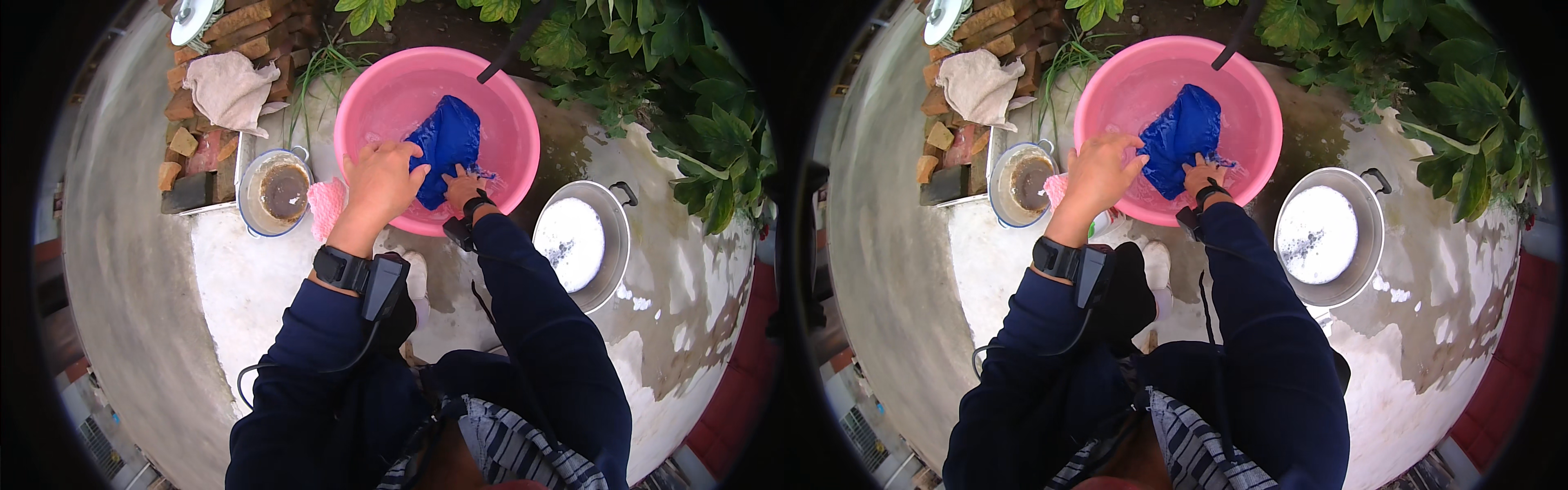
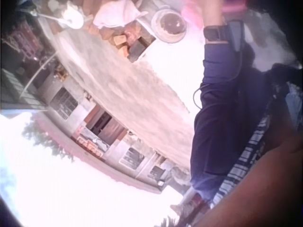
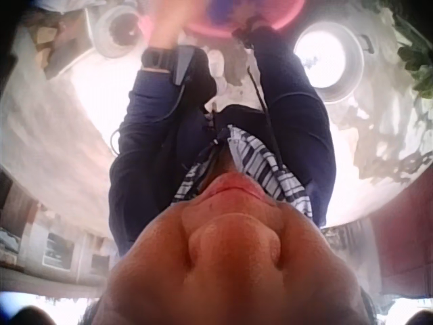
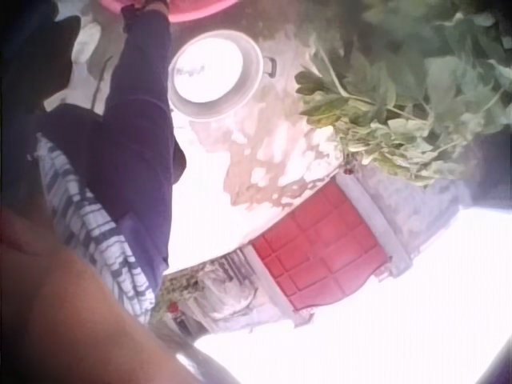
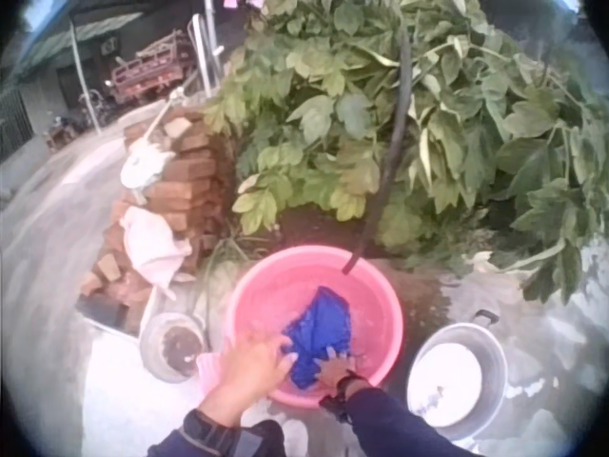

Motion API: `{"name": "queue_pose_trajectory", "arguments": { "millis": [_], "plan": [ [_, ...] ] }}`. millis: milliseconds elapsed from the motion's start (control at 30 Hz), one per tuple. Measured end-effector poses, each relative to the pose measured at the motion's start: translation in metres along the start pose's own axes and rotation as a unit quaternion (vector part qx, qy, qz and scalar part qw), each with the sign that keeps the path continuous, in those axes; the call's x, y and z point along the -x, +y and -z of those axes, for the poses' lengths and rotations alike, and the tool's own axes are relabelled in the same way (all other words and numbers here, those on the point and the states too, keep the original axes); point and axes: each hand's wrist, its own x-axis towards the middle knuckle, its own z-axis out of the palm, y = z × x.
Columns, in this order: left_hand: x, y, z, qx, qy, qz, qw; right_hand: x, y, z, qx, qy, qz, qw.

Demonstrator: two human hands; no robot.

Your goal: The person washes a blue cloth by hand in a metal bucket filled with soapy water, repeatedly submerging, scrubbing, and wringing it. They then attach a pink cloth to a red flat mop head and place the mop aside.

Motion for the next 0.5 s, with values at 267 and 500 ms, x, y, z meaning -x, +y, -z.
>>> {"name": "queue_pose_trajectory", "arguments": {
  "millis": [267,500],
  "plan": [
    [-0.013,0.014,-0.011,-0.014,-0.026,-0.040,0.999,-0.046,0.048,-0.046,-0.036,-0.039,0.000,0.999],
    [-0.004,0.017,-0.015,0.007,-0.082,-0.007,0.997,0.019,0.071,0.062,-0.155,0.070,0.146,0.975]
  ]
}}
